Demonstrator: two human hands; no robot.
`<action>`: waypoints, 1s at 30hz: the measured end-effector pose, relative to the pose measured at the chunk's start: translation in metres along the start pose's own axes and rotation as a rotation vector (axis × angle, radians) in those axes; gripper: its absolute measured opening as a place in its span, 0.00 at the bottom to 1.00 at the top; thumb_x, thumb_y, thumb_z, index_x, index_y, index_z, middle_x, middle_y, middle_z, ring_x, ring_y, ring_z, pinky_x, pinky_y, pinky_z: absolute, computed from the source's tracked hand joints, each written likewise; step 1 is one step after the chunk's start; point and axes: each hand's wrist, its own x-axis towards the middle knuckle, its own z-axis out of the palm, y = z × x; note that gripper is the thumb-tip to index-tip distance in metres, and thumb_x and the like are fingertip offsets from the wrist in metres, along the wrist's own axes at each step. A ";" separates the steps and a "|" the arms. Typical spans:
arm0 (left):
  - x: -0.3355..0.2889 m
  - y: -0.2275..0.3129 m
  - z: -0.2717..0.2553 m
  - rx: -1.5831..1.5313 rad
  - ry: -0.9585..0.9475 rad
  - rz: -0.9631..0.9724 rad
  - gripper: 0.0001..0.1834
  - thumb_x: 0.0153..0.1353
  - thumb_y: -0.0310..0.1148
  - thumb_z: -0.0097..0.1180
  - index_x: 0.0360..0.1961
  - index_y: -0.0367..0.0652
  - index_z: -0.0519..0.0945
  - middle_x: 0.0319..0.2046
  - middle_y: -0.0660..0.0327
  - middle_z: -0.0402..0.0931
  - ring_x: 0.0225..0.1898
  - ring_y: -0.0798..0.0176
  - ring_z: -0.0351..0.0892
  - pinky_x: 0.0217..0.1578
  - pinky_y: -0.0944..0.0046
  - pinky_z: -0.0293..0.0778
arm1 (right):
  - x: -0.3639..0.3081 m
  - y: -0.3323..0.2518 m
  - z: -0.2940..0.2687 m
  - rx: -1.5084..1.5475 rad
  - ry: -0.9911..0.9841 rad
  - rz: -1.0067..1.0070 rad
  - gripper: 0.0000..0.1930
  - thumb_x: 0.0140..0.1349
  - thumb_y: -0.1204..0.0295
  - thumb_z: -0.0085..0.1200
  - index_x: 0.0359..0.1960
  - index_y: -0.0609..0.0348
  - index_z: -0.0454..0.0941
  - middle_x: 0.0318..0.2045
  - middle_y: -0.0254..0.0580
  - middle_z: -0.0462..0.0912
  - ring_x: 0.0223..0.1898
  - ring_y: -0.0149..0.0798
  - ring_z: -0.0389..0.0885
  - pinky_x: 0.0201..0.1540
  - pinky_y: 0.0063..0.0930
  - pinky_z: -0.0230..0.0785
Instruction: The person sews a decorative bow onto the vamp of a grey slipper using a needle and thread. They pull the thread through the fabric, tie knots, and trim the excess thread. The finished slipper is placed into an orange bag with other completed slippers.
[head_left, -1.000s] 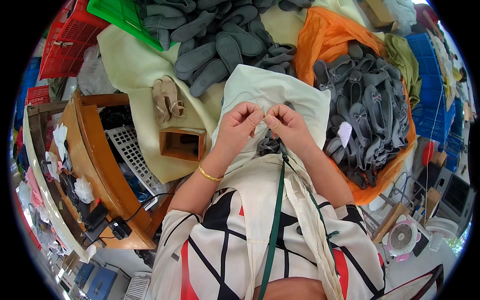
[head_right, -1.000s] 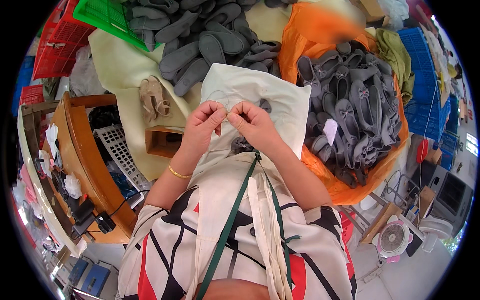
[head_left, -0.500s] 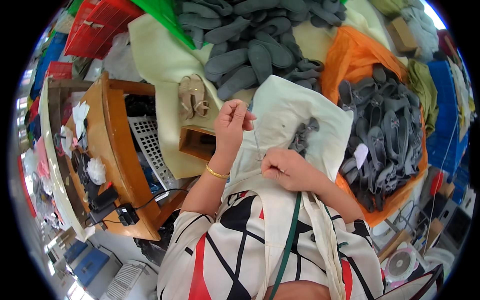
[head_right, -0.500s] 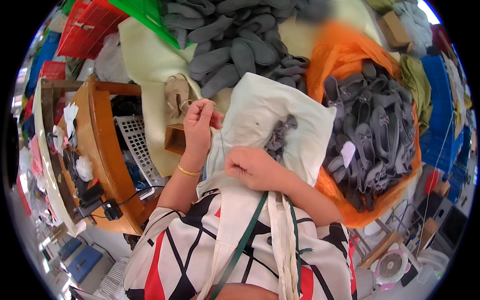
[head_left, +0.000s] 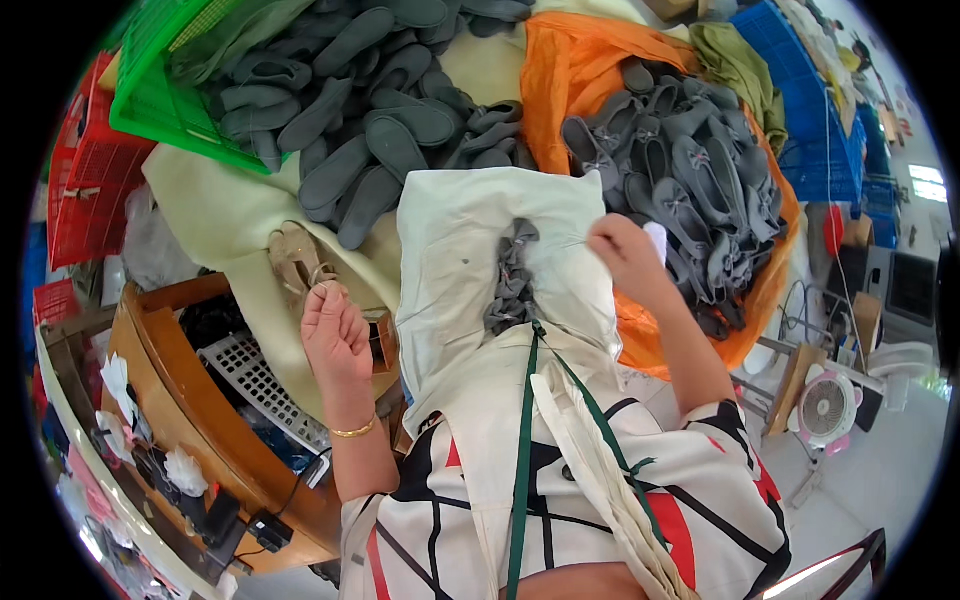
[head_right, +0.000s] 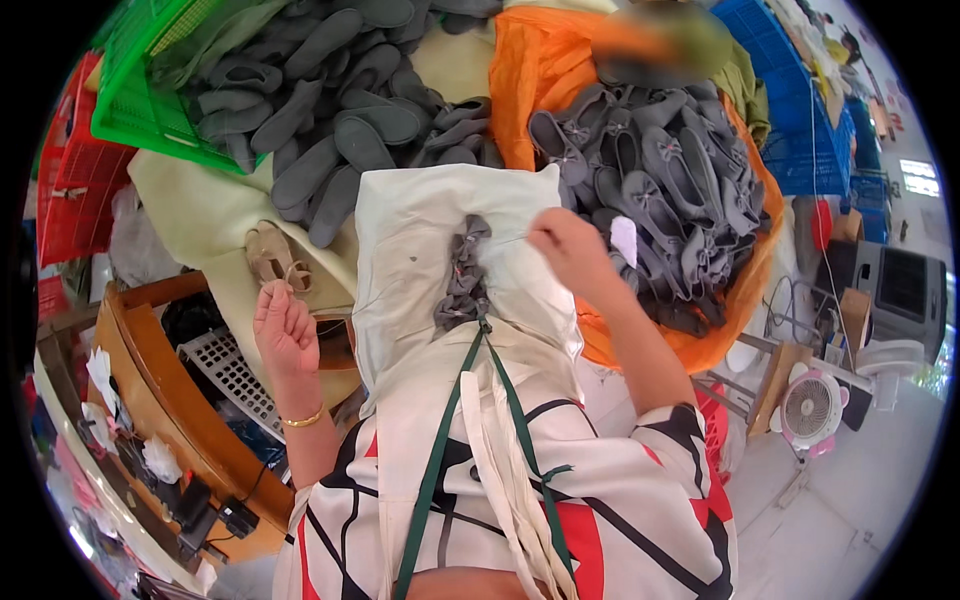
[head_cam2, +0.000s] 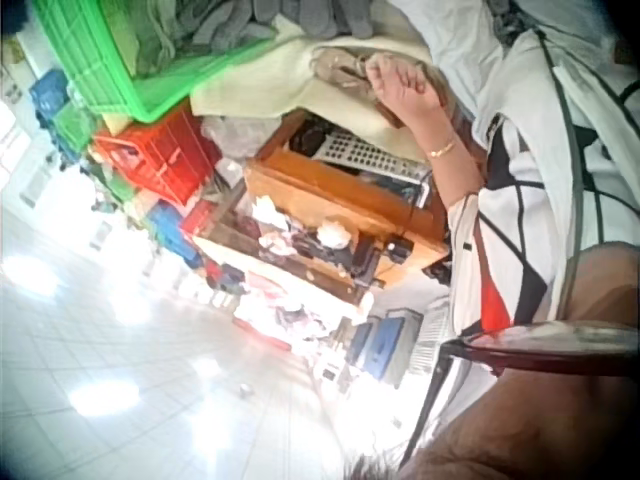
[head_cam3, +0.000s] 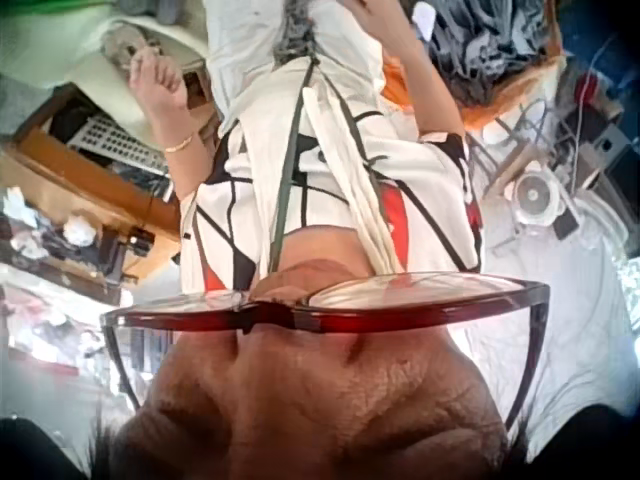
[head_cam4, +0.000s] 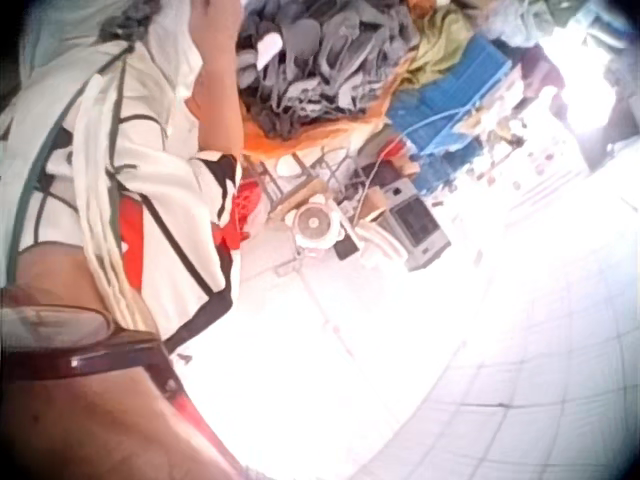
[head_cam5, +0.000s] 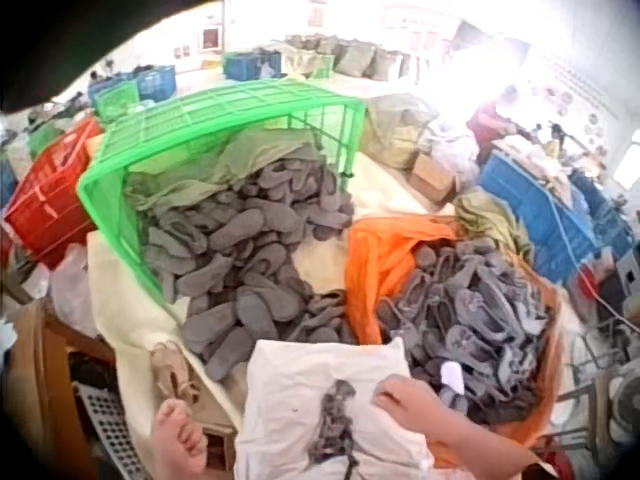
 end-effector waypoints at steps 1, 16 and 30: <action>0.001 -0.003 0.000 0.013 -0.049 0.018 0.03 0.68 0.27 0.52 0.35 0.41 0.74 0.18 0.74 0.60 0.14 0.81 0.50 0.12 0.78 0.46 | -0.015 0.023 -0.010 -0.038 0.060 0.058 0.05 0.62 0.75 0.55 0.34 0.64 0.74 0.28 0.41 0.75 0.30 0.36 0.73 0.35 0.27 0.66; -0.011 0.030 0.108 0.095 -0.457 -0.012 0.07 0.69 0.31 0.53 0.35 0.40 0.75 0.19 0.74 0.62 0.15 0.82 0.49 0.15 0.77 0.45 | 0.003 -0.050 0.012 0.166 0.122 -0.207 0.06 0.59 0.78 0.59 0.38 0.62 0.82 0.33 0.42 0.80 0.29 0.34 0.77 0.33 0.21 0.68; -0.023 0.009 0.106 0.309 -0.386 0.133 0.09 0.69 0.32 0.54 0.43 0.38 0.79 0.31 0.72 0.76 0.27 0.81 0.67 0.27 0.78 0.64 | 0.037 -0.132 0.061 0.998 -0.367 0.102 0.09 0.65 0.67 0.60 0.34 0.58 0.78 0.23 0.22 0.72 0.23 0.17 0.64 0.25 0.13 0.58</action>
